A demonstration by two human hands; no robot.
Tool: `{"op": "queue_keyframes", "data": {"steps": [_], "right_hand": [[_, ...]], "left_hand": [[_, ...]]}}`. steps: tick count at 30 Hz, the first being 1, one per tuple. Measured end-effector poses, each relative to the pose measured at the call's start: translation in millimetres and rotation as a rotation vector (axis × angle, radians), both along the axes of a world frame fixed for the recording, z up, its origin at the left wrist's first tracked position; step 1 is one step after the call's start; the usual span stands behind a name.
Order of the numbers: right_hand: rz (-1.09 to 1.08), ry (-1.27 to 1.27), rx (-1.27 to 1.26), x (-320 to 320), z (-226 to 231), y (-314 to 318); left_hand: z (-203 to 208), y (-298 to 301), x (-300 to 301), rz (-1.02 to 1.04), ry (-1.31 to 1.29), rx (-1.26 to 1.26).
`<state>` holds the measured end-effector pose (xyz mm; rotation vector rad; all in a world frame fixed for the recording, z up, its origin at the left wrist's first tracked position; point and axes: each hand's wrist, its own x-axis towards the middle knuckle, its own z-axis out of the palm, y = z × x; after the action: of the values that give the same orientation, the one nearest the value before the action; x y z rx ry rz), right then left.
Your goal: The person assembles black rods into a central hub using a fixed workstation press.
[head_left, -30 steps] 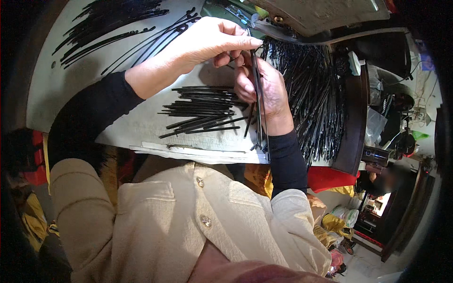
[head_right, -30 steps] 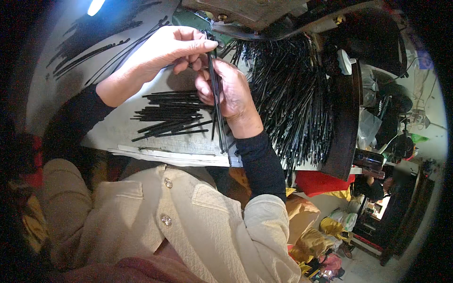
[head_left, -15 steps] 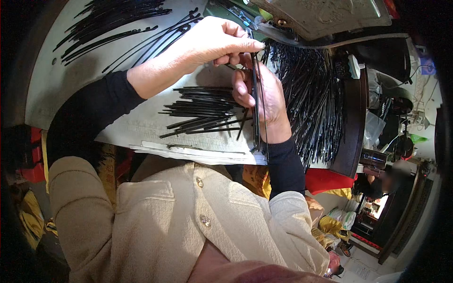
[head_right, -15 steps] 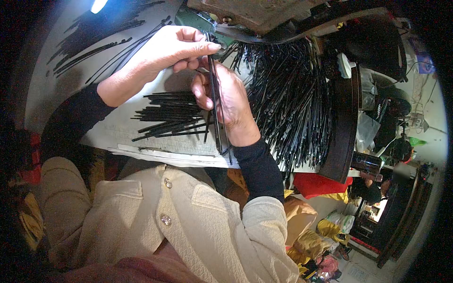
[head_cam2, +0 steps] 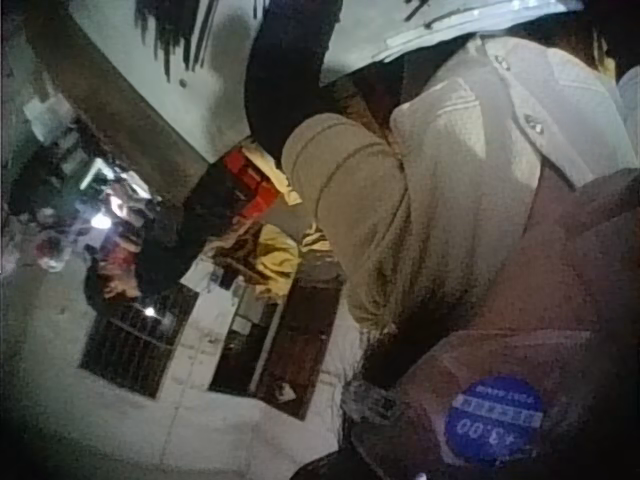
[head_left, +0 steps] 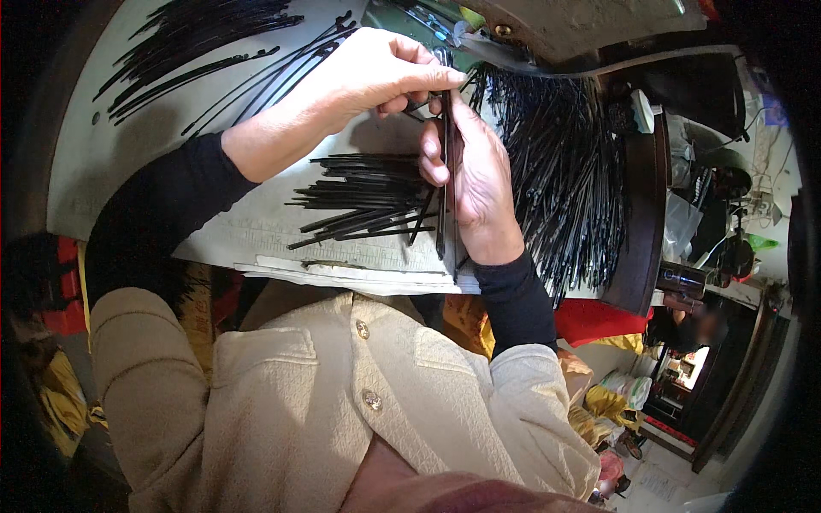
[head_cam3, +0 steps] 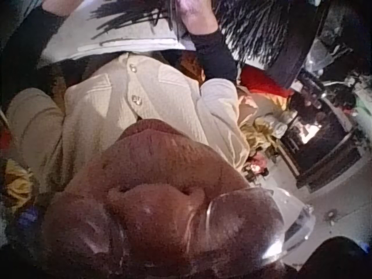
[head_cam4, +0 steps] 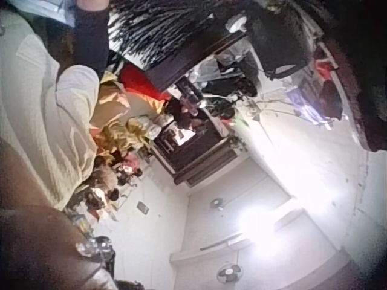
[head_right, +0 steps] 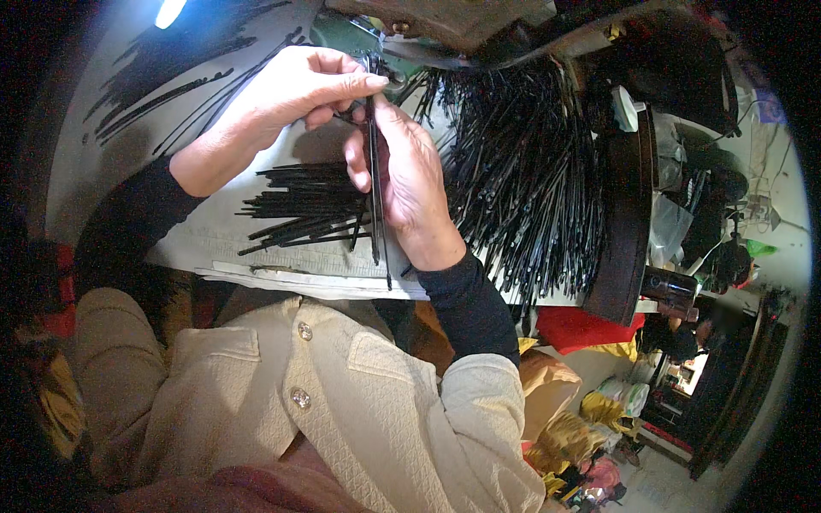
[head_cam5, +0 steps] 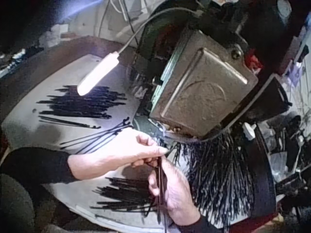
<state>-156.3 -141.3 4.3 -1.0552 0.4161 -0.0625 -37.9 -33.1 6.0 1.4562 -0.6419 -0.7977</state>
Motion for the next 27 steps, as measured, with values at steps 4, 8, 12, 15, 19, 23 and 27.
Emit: {"op": "queue_keyframes", "data": {"steps": [4,8,12,15,19,23,27], "right_hand": [[0.025,0.012,0.010,-0.9,-2.7,-1.3],[0.065,0.018,0.086,-0.9,-5.1,-3.4],[0.069,0.054,0.132,-1.1,-5.0,-4.1],[0.072,0.037,0.124,-1.7,-6.3,-4.9],[0.037,-0.028,0.037,-2.1,-5.1,-1.8],[-0.032,-0.054,-0.086,-1.4,-3.7,-1.0],[-0.069,-0.039,-0.232,1.8,-8.7,-4.0]], "left_hand": [[-5.2,-0.3,0.4,0.028,0.002,0.022],[-6.6,-1.2,0.4,0.039,-0.021,0.039],[-7.1,-1.6,1.5,0.013,-0.010,0.028],[-2.5,0.0,0.5,0.023,-0.039,0.055],[-3.6,1.6,2.3,-0.013,0.002,0.049],[-2.2,1.5,-2.3,0.035,-0.003,0.052],[-8.5,1.4,0.5,0.034,0.026,0.081]]}}
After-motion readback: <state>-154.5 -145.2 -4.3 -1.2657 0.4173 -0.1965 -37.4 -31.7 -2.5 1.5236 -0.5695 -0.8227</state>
